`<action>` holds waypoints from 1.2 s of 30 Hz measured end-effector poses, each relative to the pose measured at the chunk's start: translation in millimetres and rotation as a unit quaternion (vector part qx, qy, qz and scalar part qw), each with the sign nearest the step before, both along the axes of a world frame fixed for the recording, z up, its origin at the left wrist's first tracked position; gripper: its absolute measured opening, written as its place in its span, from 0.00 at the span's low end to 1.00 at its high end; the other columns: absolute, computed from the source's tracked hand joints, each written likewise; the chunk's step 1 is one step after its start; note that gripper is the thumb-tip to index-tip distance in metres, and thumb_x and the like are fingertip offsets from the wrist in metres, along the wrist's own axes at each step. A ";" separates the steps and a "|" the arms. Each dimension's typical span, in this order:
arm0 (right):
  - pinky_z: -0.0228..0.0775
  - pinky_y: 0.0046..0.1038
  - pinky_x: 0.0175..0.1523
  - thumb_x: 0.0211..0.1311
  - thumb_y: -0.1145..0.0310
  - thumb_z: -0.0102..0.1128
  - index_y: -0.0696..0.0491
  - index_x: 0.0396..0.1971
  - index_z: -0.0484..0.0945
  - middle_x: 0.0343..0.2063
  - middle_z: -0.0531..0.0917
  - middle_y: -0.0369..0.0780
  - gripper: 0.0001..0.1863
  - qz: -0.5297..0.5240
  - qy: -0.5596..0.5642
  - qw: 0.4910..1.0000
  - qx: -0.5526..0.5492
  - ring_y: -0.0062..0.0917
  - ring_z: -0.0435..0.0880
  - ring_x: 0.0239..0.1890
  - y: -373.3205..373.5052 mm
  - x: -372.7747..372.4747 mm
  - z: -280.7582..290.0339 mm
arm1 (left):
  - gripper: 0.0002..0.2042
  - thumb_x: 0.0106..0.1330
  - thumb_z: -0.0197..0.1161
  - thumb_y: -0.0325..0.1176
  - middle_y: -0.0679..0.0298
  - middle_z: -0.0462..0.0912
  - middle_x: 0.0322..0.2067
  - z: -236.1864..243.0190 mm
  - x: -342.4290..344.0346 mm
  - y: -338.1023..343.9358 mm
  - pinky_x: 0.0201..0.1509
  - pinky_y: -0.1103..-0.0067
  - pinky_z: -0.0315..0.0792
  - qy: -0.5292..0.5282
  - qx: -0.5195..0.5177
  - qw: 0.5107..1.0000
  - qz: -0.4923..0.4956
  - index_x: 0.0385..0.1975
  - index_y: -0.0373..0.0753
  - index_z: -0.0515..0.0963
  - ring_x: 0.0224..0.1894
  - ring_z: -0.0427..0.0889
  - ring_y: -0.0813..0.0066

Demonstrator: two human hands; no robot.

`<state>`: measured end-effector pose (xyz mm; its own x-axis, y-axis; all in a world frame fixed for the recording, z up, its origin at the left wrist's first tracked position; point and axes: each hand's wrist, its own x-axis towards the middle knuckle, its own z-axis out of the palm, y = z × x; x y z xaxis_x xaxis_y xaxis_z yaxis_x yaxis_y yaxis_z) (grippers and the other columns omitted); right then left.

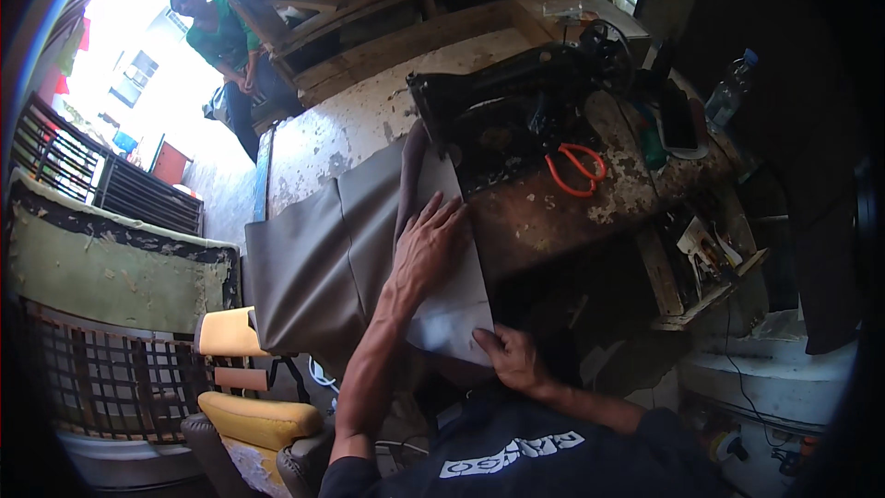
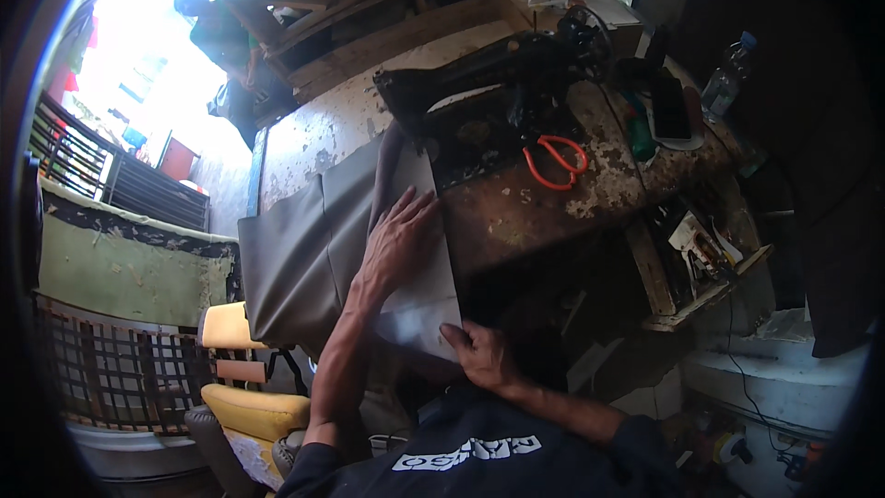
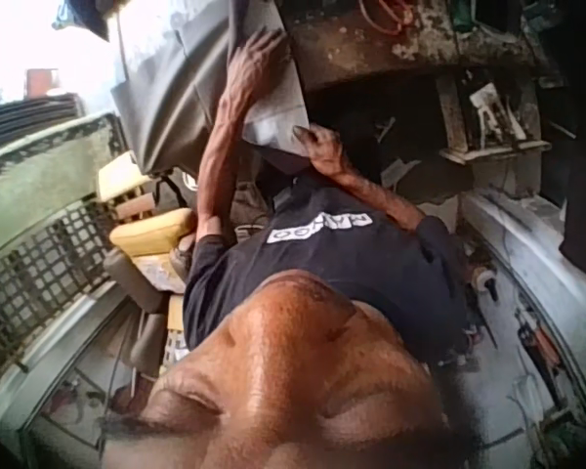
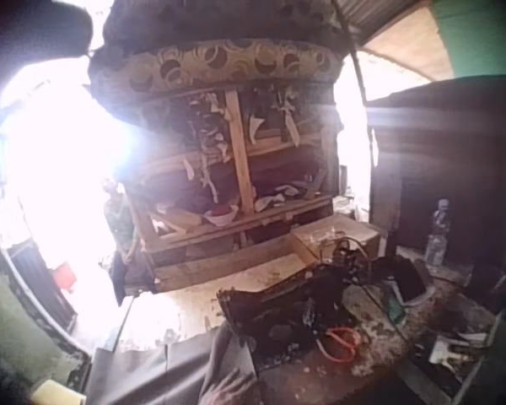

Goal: The person stitches leather pieces together using a sewing machine, cuts excess material with scissors, and sews an additional leather piece onto the cover using the sewing machine.

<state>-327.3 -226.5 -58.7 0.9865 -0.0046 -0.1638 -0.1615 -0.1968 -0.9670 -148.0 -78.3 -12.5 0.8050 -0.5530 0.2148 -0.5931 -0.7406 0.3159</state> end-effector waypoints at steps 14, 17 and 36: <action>0.79 0.40 0.38 0.69 0.55 0.65 0.53 0.32 0.84 0.26 0.85 0.51 0.15 0.089 -0.086 0.982 -0.146 0.43 0.89 0.31 -60.8 66.5 19.0 | 0.27 0.72 0.61 0.45 0.61 0.71 0.71 -29.3 4.0 5.8 0.77 0.64 0.62 0.040 -0.005 0.999 0.030 0.69 0.45 0.72 0.76 0.62 0.56; 0.75 0.45 0.38 0.71 0.61 0.60 0.56 0.29 0.79 0.29 0.84 0.51 0.14 -0.021 -0.232 0.946 -0.224 0.49 0.85 0.34 -65.4 174.0 39.7 | 0.26 0.72 0.61 0.44 0.59 0.71 0.71 -25.3 4.6 -0.1 0.77 0.64 0.62 0.027 -0.005 0.999 0.016 0.68 0.44 0.73 0.76 0.62 0.54; 0.72 0.56 0.46 0.57 0.55 0.56 0.48 0.28 0.90 0.30 0.90 0.43 0.16 -0.018 -0.504 0.729 -0.463 0.43 0.89 0.37 -43.4 439.8 -98.3 | 0.28 0.71 0.61 0.45 0.62 0.70 0.71 -29.6 8.0 -2.5 0.77 0.65 0.62 0.055 -0.032 0.998 0.025 0.70 0.46 0.71 0.76 0.62 0.55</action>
<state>112.6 -269.9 -157.1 0.6005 0.3175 0.7339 0.5180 -0.8536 -0.0545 -140.1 -80.8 -42.1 0.8520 -0.4995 0.1569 -0.5148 -0.7449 0.4244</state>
